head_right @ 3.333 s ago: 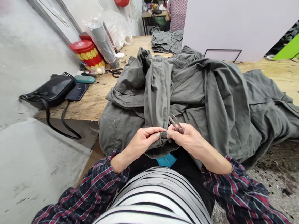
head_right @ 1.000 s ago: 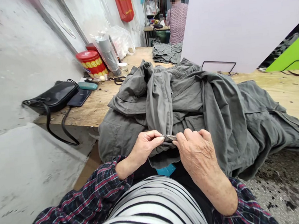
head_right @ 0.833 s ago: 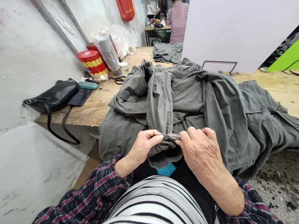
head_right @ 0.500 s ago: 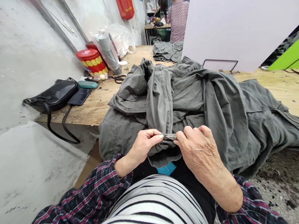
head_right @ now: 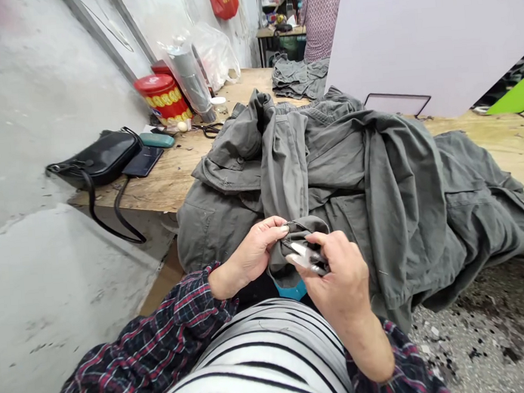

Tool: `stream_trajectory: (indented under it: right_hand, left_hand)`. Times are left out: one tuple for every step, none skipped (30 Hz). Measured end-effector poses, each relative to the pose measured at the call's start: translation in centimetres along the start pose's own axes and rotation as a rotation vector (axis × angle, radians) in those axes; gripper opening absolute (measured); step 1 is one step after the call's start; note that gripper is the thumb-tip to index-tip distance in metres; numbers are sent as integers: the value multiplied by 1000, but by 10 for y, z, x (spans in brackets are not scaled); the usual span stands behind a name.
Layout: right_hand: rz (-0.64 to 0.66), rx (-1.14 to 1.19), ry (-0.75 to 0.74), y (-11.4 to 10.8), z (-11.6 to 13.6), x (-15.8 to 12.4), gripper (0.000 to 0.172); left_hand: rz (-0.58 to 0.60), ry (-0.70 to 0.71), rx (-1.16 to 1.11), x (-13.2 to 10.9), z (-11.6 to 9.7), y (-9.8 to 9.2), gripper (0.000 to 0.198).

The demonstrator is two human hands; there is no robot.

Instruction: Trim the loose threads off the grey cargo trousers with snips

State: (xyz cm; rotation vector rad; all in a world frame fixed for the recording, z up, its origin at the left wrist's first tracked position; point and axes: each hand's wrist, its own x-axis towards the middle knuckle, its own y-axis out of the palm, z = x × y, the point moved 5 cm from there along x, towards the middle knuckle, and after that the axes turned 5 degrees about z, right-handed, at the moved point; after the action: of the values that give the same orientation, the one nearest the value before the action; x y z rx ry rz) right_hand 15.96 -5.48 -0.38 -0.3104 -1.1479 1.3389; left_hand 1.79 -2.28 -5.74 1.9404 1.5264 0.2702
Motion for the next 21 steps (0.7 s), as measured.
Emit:
stream_trajectory:
  right_hand:
    - [4,17,-6,8,4,-1,27]
    - [12,43,-3,16,6,0,22]
    - [18,88,15,21,7,2,18]
    - [24,159,43,24,6,5,15]
    - [42,255,72,23,4,7,15]
    - [104,369,84,22,4,9,18]
    - [230,483,69,20,6,8,20]
    - [423,584,21,19,10,5,21]
    - [665,666,-53,17,16,-2,22]
    - [901,723,-128,14,21,-13,22]
    - [1045,755,-154,10,22,-21,22]
    - [1043,763,-107,7,18,-23,23]
    - [897,743,13,5,7,-20,23]
    - [670,696,169,3,-6,-15,23]
    - [430,633,317,1,-19,-11,22]
    - [236,568,428,1,-29,-9,25]
    - [120,520,494,6,-35,-8,32]
    - [91,506,518,14,-37,-6,41]
    - [130,532,513,24,-36,-3,44]
    - [191,585,493,34,-35,0,42]
    - [255,648,463,43,-33,2,37]
  left_hand:
    - [7,7,-2,0,1,2,19]
    - [10,12,-3,0,2,3,19]
    - [9,10,-1,0,3,4,19]
    - [4,3,3,0,4,3,19]
    - [-9,0,9,0,4,2,19]
    - [-25,5,13,0,3,-1,18]
    - [-42,16,10,0,1,-4,18]
    - [-54,30,-3,0,-1,-7,17]
    - [-60,42,-22,0,-3,-10,16]
    - [-61,55,-46,1,-4,-12,15]
    - [-56,64,-71,1,-6,-13,14]
    - [-48,74,-94,2,-7,-14,13]
    - [-37,87,-111,2,-8,-13,11]
    - [-26,99,-120,3,-8,-12,10]
    - [-18,112,-122,4,-8,-10,9]
    - [-9,123,-114,4,-7,-7,9]
    - [1,127,-98,4,-7,-5,9]
    - [8,130,-79,3,-6,-4,10]
    - [7,136,-60,2,-6,-4,11]
    - [-2,145,-48,1,-6,-5,13]
    - [-19,158,-43,0,-8,-7,15]
